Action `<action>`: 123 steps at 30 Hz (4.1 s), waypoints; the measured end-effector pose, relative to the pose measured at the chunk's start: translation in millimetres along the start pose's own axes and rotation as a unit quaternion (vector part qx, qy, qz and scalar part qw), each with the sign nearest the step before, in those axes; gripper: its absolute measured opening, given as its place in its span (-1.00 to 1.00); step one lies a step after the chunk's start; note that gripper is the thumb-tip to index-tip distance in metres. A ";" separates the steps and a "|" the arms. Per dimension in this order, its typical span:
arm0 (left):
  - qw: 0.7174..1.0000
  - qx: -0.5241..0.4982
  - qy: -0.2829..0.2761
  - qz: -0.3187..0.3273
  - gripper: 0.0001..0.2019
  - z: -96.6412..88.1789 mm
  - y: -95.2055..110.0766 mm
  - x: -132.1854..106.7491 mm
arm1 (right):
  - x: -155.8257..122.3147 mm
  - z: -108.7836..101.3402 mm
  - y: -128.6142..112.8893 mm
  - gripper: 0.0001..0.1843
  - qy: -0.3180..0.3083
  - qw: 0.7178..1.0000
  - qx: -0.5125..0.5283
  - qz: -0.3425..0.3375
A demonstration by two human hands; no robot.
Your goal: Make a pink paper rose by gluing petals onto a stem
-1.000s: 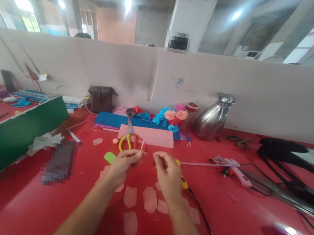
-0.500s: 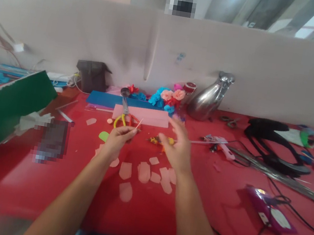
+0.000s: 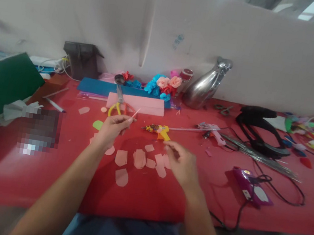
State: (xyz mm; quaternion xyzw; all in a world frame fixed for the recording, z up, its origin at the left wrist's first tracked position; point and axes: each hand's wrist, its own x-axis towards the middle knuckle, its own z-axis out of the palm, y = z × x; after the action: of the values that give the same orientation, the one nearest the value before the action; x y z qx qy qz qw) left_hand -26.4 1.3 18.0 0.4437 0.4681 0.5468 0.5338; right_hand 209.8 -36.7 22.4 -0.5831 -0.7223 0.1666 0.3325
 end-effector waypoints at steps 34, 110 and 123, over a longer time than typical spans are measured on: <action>0.990 0.139 -0.002 -0.038 -0.67 -1.0 -4.6 -1.6 | -60.3 1.9 8.2 -0.90 -0.110 0.980 -0.160 0.044; 0.998 -0.044 0.014 -0.035 -0.71 18.5 -6.8 -6.1 | 49.0 59.4 -44.1 -0.89 -0.058 0.922 0.381 0.048; 0.996 -0.072 0.011 -0.053 -0.70 19.9 -3.0 -7.1 | 49.6 58.4 -44.0 -0.87 -0.064 0.918 0.387 0.063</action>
State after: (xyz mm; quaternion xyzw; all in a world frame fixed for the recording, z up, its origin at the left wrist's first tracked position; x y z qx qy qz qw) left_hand -6.0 -5.1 18.5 0.3722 0.4565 0.5548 0.5875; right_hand 133.3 7.5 22.0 -0.4412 -0.5832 0.4906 0.4738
